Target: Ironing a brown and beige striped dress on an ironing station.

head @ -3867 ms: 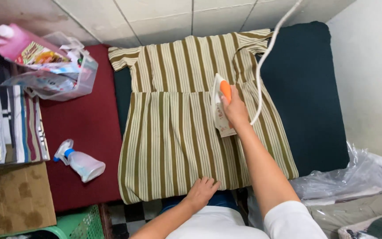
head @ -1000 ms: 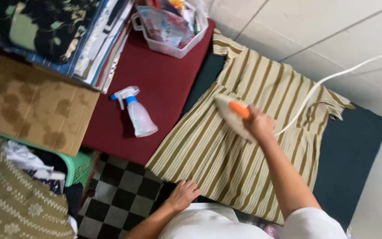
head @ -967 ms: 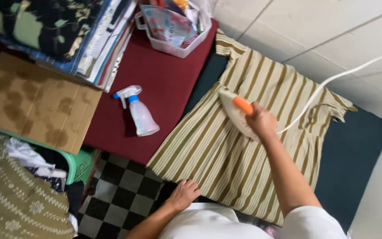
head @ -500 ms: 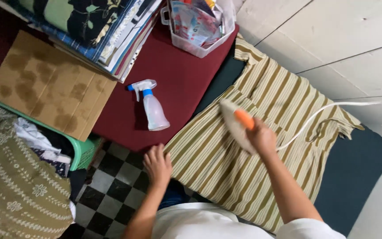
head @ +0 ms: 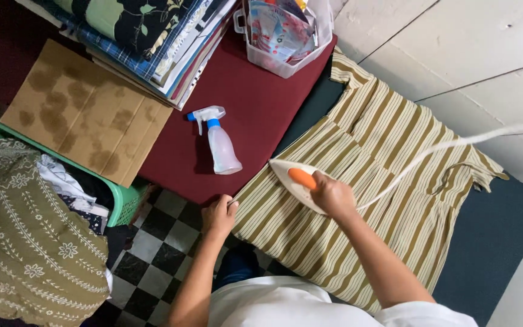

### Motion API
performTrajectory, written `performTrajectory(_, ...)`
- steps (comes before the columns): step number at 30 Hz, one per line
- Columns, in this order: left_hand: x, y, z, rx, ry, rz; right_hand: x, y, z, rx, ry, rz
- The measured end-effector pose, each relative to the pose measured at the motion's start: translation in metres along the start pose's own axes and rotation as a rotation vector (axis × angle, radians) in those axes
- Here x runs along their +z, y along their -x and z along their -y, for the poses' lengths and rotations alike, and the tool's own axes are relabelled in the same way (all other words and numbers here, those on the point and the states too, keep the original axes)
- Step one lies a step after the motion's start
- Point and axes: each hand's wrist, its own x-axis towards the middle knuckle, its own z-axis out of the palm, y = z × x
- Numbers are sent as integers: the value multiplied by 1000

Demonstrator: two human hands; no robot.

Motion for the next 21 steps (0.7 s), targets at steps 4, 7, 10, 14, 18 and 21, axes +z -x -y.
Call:
performTrajectory(4, -1, 3, -1, -9, -51, 18, -4, -29, -36, 2, 54, -326)
performTrajectory(7, 2, 1, 4, -17, -10, 19, -32, -52, -45, 145, -9, -343)
performTrajectory(10, 2, 4, 10, -22, 39, 31, -25, -51, -46, 157, -117, -254)
performTrajectory(14, -7, 5, -3, -87, 95, 61, 47, -4, -32, 33, -140, -2)
performTrajectory(18, -5, 0, -4, -119, 40, 123, 71, 57, 17, -234, -148, -220)
performTrajectory(21, -15, 5, -20, -53, -112, 142, 74, 62, 9, -310, -122, -237)
